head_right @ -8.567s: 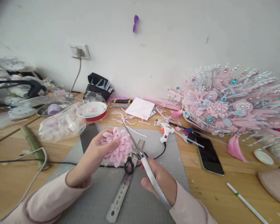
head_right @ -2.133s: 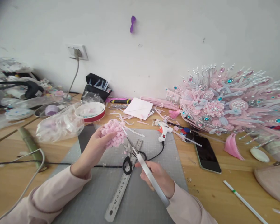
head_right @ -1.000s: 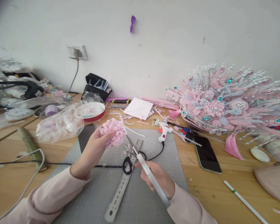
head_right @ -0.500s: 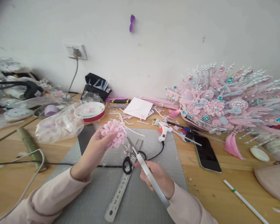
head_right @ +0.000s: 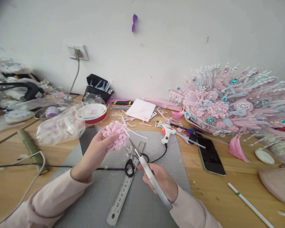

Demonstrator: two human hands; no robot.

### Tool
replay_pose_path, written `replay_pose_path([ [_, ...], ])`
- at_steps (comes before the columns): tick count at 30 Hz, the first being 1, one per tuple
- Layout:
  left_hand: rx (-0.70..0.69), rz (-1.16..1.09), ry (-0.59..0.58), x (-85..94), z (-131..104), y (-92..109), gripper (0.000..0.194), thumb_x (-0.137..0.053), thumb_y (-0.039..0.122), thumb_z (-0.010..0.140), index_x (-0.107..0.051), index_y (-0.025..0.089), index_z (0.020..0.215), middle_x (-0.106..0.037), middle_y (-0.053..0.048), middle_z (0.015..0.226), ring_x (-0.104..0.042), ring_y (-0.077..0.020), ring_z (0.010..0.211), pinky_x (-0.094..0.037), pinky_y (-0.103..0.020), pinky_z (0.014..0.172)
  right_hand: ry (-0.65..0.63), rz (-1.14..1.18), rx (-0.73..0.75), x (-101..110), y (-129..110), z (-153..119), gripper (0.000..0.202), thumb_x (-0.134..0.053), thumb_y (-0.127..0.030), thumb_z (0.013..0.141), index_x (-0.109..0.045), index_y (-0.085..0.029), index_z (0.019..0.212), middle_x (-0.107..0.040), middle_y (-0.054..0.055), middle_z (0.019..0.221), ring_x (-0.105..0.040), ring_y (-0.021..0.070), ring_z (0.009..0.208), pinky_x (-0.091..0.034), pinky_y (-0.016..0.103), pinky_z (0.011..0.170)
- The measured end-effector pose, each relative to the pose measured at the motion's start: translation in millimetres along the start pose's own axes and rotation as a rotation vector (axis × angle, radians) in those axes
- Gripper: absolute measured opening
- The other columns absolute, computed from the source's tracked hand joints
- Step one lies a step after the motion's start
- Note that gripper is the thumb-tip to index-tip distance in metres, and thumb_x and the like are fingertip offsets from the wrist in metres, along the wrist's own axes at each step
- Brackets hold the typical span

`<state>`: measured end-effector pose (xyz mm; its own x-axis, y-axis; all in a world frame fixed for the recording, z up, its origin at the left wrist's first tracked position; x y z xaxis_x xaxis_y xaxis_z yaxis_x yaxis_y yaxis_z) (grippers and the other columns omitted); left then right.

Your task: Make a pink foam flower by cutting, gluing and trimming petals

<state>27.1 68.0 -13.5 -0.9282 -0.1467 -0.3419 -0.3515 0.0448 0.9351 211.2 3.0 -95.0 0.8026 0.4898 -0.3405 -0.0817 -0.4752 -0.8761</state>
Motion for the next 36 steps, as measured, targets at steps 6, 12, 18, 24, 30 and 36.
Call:
replay_pose_path([
  [6, 0.004, -0.012, -0.014, -0.3, 0.5, 0.4, 0.037, -0.071, 0.026, 0.065, -0.056, 0.017, 0.098, -0.067, -0.004, 0.098, -0.063, -0.0152, 0.083, -0.047, -0.026, 0.074, -0.041, 0.071, -0.049, -3.7, 2.1, 1.4, 0.052, -0.07, -0.041, 0.064, -0.056, -0.014, 0.106, -0.037, -0.01, 0.053, -0.02, -0.0003, 0.034, -0.017, 0.015, 0.03],
  [12, 0.041, -0.048, -0.031, -2.3, -0.3, 1.2, 0.035, -0.07, 0.024, 0.066, -0.057, 0.016, 0.097, -0.068, -0.003, 0.093, -0.064, -0.0131, 0.077, -0.046, -0.023, 0.069, 0.007, 0.09, -0.041, -2.1, -1.2, -0.5, 0.048, -0.073, -0.037, 0.063, -0.057, -0.013, 0.101, -0.035, -0.011, 0.051, -0.02, -0.0007, 0.033, -0.017, 0.014, 0.029],
  [18, 0.069, -0.074, -0.037, -4.5, -0.9, 2.2, 0.027, -0.069, 0.021, 0.066, -0.059, 0.016, 0.091, -0.069, -0.001, 0.084, -0.062, -0.0112, 0.069, -0.045, -0.021, 0.064, 0.013, 0.095, -0.032, -4.4, -5.0, -4.2, 0.051, -0.075, -0.04, 0.06, -0.058, -0.013, 0.099, -0.037, -0.011, 0.052, -0.02, -0.0013, 0.034, -0.016, 0.014, 0.03],
  [24, 0.061, -0.094, -0.05, -6.2, -1.6, 3.0, 0.026, -0.068, 0.02, 0.067, -0.059, 0.015, 0.092, -0.068, -0.001, 0.082, -0.061, -0.0108, 0.067, -0.044, -0.02, 0.062, 0.029, 0.08, -0.037, -1.8, -5.1, -2.9, 0.052, -0.075, -0.04, 0.059, -0.058, -0.013, 0.1, -0.038, -0.011, 0.051, -0.02, -0.0012, 0.033, -0.017, 0.014, 0.029],
  [30, 0.05, -0.122, -0.054, -6.9, -2.1, 4.1, 0.023, -0.067, 0.022, 0.069, -0.061, 0.016, 0.09, -0.068, -0.001, 0.081, -0.061, -0.011, 0.067, -0.043, -0.02, 0.062, 0.017, 0.08, -0.013, -5.2, -9.6, -4.3, 0.054, -0.075, -0.044, 0.059, -0.059, -0.013, 0.099, -0.038, -0.009, 0.052, -0.021, -0.001, 0.034, -0.017, 0.014, 0.03],
  [36, -0.003, -0.129, -0.032, -4.1, -3.7, 5.7, 0.021, -0.065, 0.022, 0.071, -0.059, 0.016, 0.091, -0.067, -0.001, 0.083, -0.061, -0.0101, 0.07, -0.044, -0.018, 0.062, -0.023, 0.068, 0.037, -6.9, -13.0, -1.5, 0.057, -0.076, -0.048, 0.056, -0.061, -0.015, 0.099, -0.037, -0.008, 0.057, -0.021, -0.0014, 0.037, -0.019, 0.013, 0.032],
])
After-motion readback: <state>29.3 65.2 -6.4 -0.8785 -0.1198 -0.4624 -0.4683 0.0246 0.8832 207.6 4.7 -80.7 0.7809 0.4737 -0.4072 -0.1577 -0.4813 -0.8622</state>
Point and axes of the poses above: each hand's wrist, its own z-axis towards the middle knuckle, its own x-axis out of the back of the hand, y = z × x, the point moved 9 cm from there along z, towards the middle knuckle
